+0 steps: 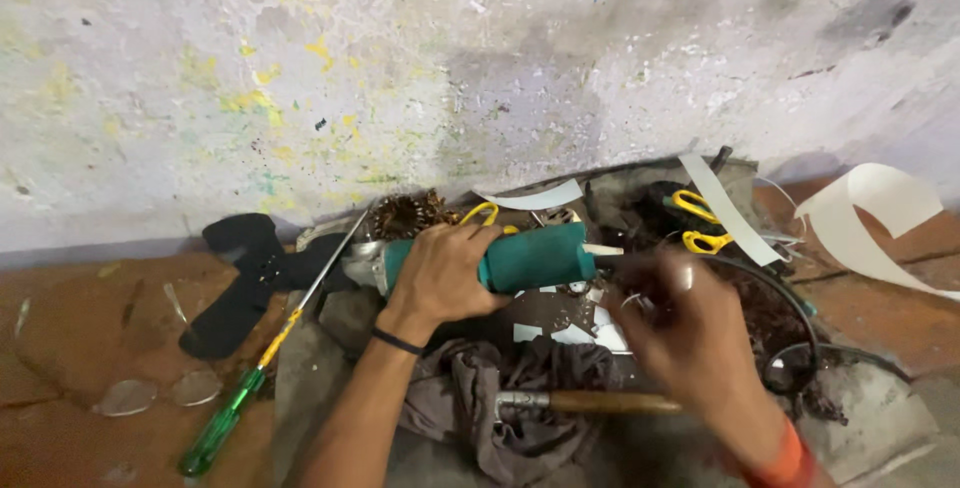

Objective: The person uses a hammer to strike the body of a teal electric angle grinder, likely to loosen a stuck component. They then use their hands to unscrew and remove the front metal housing, exposing the internal motor and spindle assembly.

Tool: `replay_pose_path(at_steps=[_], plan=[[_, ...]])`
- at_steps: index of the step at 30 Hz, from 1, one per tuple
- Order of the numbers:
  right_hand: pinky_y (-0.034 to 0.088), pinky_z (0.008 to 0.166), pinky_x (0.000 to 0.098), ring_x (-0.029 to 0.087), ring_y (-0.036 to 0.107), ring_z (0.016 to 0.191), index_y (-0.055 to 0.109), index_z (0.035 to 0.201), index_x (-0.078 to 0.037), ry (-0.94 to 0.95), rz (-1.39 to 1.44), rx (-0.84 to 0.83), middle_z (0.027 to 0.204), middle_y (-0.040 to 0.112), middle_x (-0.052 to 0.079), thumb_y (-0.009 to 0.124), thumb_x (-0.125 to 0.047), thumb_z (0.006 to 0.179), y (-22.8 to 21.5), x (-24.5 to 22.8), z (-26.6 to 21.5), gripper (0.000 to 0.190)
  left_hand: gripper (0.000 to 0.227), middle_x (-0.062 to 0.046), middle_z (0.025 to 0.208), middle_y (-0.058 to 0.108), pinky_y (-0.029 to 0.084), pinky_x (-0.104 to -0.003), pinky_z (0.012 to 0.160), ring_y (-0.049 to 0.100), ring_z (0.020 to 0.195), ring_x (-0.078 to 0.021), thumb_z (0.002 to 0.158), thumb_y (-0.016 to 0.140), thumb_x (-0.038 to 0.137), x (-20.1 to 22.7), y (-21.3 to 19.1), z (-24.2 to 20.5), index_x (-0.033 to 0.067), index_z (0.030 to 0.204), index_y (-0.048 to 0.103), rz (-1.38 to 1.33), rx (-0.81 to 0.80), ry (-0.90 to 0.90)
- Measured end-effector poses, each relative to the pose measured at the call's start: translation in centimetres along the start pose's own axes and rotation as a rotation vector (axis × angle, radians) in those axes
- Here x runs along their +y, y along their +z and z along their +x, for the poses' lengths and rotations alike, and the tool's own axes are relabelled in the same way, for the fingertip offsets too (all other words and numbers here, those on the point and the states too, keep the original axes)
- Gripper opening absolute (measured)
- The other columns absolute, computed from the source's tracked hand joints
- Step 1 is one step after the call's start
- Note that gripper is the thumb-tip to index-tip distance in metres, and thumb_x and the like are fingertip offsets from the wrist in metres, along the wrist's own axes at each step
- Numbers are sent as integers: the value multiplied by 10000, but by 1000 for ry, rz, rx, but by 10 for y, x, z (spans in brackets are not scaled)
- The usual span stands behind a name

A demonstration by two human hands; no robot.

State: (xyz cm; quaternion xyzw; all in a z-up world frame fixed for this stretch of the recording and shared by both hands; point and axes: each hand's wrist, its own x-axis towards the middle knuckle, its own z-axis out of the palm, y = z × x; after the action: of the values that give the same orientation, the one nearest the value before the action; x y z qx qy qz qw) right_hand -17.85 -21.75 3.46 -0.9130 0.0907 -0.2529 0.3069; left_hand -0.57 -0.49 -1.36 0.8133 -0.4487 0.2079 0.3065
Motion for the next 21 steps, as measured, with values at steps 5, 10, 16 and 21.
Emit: replay_pose_path(at_steps=[5, 10, 16, 21], plan=[[485, 925, 482, 437, 574, 1185, 678, 1247, -10, -377, -188, -641, 1251, 637, 220, 850, -172, 698, 24, 38, -53, 597, 725, -154, 952, 742, 572, -432, 802, 716, 842, -336, 536, 914, 434, 4, -3, 0, 63, 1126, 713, -41, 13, 24], [505, 927, 471, 432, 564, 1180, 660, 1219, 5, -351, -278, -528, 1229, 588, 240, 740, -134, 746, 38, 58, -73, 500, 727, -157, 978, 738, 588, -422, 782, 724, 842, -326, 556, 916, 451, 15, -4, -1, 24, 1106, 708, -107, 15, 15], [528, 885, 453, 404, 614, 1123, 670, 1188, -22, -400, -257, -536, 1227, 624, 199, 686, -182, 836, 26, 70, -68, 387, 754, -193, 1146, 695, 591, -403, 835, 708, 962, -323, 558, 924, 390, 17, -1, 0, -11, 1156, 699, -150, 164, 57], [539, 790, 384, 248, 713, 909, 722, 1273, -90, 227, 4, -672, 1011, 734, 81, 683, -275, 965, -13, 93, -62, 362, 726, -168, 1153, 706, 596, -398, 917, 716, 1018, -311, 635, 918, 375, 12, 2, -2, 7, 1213, 678, -165, 181, 47]])
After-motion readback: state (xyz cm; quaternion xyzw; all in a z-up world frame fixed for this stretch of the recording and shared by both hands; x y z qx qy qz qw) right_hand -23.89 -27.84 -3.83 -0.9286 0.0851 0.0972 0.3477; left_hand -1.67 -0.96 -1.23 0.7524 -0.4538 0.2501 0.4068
